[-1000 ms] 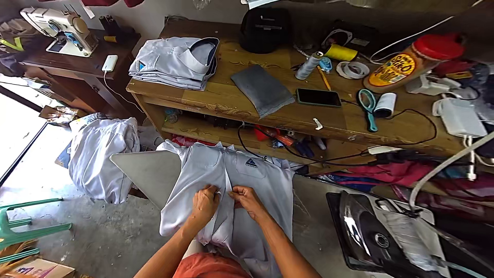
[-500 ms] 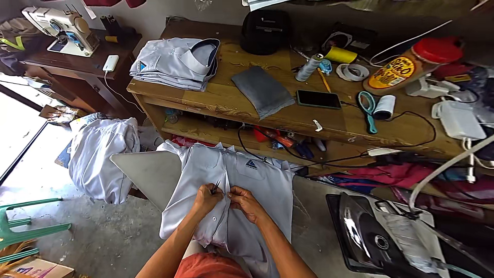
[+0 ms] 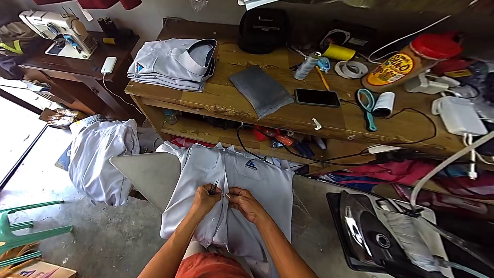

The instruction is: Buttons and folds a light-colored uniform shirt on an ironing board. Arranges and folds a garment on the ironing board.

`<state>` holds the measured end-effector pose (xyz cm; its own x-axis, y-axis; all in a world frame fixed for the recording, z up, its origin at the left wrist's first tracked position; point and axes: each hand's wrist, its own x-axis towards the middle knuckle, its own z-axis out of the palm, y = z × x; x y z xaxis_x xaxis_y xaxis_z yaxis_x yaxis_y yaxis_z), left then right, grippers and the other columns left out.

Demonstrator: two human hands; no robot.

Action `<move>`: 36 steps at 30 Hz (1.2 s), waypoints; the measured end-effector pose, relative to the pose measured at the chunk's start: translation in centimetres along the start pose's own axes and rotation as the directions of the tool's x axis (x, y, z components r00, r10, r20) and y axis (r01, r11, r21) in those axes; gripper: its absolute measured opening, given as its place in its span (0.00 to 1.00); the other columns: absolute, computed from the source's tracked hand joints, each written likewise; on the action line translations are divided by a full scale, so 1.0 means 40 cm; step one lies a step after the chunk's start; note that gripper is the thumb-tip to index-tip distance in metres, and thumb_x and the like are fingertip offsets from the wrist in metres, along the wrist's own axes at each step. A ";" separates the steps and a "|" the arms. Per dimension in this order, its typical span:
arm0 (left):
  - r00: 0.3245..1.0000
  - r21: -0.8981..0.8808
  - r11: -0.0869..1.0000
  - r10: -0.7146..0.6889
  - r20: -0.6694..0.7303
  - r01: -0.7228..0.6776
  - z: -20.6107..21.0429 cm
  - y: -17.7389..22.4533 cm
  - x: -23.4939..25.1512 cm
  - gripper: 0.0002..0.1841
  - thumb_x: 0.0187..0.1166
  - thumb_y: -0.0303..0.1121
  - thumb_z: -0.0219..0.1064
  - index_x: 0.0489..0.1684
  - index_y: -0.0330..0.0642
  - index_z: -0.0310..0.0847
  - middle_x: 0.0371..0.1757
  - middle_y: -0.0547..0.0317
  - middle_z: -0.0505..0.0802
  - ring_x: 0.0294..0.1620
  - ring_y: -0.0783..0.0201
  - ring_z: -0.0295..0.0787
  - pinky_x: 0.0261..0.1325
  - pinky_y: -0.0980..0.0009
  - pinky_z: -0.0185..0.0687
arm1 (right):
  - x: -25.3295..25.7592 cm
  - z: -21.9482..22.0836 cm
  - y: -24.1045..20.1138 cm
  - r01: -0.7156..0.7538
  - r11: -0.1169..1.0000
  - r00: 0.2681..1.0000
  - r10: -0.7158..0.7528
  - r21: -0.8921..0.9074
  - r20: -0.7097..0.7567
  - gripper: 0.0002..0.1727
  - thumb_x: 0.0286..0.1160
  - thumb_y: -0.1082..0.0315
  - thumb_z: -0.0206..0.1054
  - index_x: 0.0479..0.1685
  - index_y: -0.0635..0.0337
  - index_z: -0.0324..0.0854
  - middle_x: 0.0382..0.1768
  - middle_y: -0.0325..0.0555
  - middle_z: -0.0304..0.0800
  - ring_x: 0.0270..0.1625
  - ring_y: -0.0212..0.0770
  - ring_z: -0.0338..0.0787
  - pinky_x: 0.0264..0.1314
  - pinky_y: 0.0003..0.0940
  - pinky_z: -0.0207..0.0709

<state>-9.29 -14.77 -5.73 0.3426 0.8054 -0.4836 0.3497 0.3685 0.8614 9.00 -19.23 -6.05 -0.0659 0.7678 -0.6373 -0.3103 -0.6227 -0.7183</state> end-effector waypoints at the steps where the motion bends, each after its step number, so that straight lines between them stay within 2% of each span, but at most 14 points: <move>1: 1.000 -0.019 1.000 0.002 0.000 -0.002 -0.001 -0.001 -0.001 0.06 0.71 0.28 0.74 0.41 0.37 0.90 0.27 0.61 0.89 0.21 0.73 0.78 0.28 0.74 0.76 | 0.000 0.001 0.000 -0.001 1.000 1.000 0.001 -0.001 0.001 0.02 0.79 0.78 0.66 0.42 0.66 0.84 0.35 0.45 0.92 0.34 0.37 0.92 0.44 0.34 0.90; 11: 0.998 -0.006 0.998 0.063 -0.010 -0.063 0.002 0.003 -0.006 0.05 0.72 0.29 0.73 0.38 0.37 0.90 0.26 0.62 0.88 0.23 0.73 0.79 0.30 0.74 0.76 | 0.002 0.007 0.002 0.010 1.000 1.000 -0.010 -0.006 -0.009 0.03 0.80 0.77 0.65 0.41 0.65 0.84 0.33 0.44 0.91 0.33 0.35 0.91 0.41 0.33 0.88; 17: 0.995 0.114 0.990 0.090 -0.031 -0.085 0.003 -0.009 0.005 0.06 0.71 0.31 0.72 0.37 0.39 0.89 0.27 0.62 0.88 0.28 0.71 0.81 0.38 0.69 0.79 | -0.006 -0.008 -0.001 0.029 0.999 0.999 -0.029 -0.017 0.038 0.08 0.84 0.77 0.59 0.45 0.69 0.85 0.33 0.47 0.95 0.35 0.40 0.95 0.46 0.36 0.92; 20: 0.995 0.085 0.991 0.102 -0.011 -0.100 0.005 -0.018 0.008 0.05 0.72 0.30 0.72 0.38 0.38 0.89 0.28 0.62 0.88 0.29 0.72 0.81 0.38 0.72 0.78 | -0.004 -0.009 -0.008 0.049 0.994 0.998 -0.046 -0.100 0.031 0.04 0.76 0.79 0.69 0.43 0.69 0.87 0.34 0.48 0.95 0.35 0.40 0.96 0.46 0.35 0.93; 24: 0.998 0.010 0.998 0.069 0.001 -0.069 0.010 -0.009 0.008 0.09 0.80 0.33 0.65 0.42 0.36 0.86 0.26 0.62 0.86 0.24 0.73 0.79 0.32 0.73 0.78 | 0.014 0.016 0.012 0.163 0.941 0.977 -0.197 -0.298 -0.087 0.05 0.65 0.75 0.78 0.35 0.65 0.88 0.28 0.44 0.93 0.29 0.35 0.92 0.38 0.31 0.89; 27: 0.999 0.034 0.999 0.041 -0.016 -0.041 0.010 -0.013 0.017 0.09 0.77 0.35 0.69 0.39 0.36 0.83 0.25 0.62 0.83 0.23 0.70 0.78 0.31 0.70 0.77 | 0.011 0.039 0.043 0.223 0.865 0.930 -0.327 -0.450 -0.168 0.06 0.61 0.69 0.79 0.33 0.60 0.90 0.26 0.39 0.92 0.27 0.31 0.90 0.37 0.31 0.86; 30: 0.999 0.071 0.997 0.024 -0.023 -0.023 0.014 -0.010 0.022 0.08 0.76 0.34 0.70 0.35 0.37 0.81 0.24 0.63 0.81 0.23 0.70 0.75 0.31 0.70 0.74 | -0.008 0.063 0.053 0.235 0.786 0.879 -0.422 -0.572 -0.220 0.07 0.62 0.66 0.78 0.33 0.59 0.90 0.26 0.39 0.91 0.29 0.31 0.88 0.39 0.33 0.82; 32: 1.000 0.099 0.995 0.007 -0.020 -0.005 0.015 -0.004 0.022 0.08 0.75 0.33 0.69 0.33 0.38 0.80 0.25 0.62 0.80 0.25 0.68 0.75 0.33 0.68 0.74 | -0.015 0.074 0.060 0.261 0.749 0.849 -0.478 -0.609 -0.224 0.07 0.63 0.67 0.77 0.34 0.61 0.89 0.27 0.41 0.91 0.30 0.32 0.89 0.40 0.32 0.83; 36: 1.000 0.136 0.990 -0.026 0.016 0.023 0.012 0.004 0.021 0.07 0.76 0.31 0.67 0.37 0.35 0.77 0.29 0.58 0.79 0.29 0.64 0.76 0.37 0.65 0.76 | -0.018 0.080 0.086 0.350 0.721 0.800 -0.563 -0.598 -0.210 0.06 0.64 0.68 0.74 0.35 0.61 0.89 0.28 0.41 0.92 0.30 0.30 0.90 0.39 0.29 0.84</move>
<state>-8.54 -14.24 -6.09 0.3471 0.7883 -0.5081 0.4726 0.3209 0.8208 4.95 -21.44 -7.18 0.3215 0.9326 -0.1642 0.3200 -0.2702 -0.9080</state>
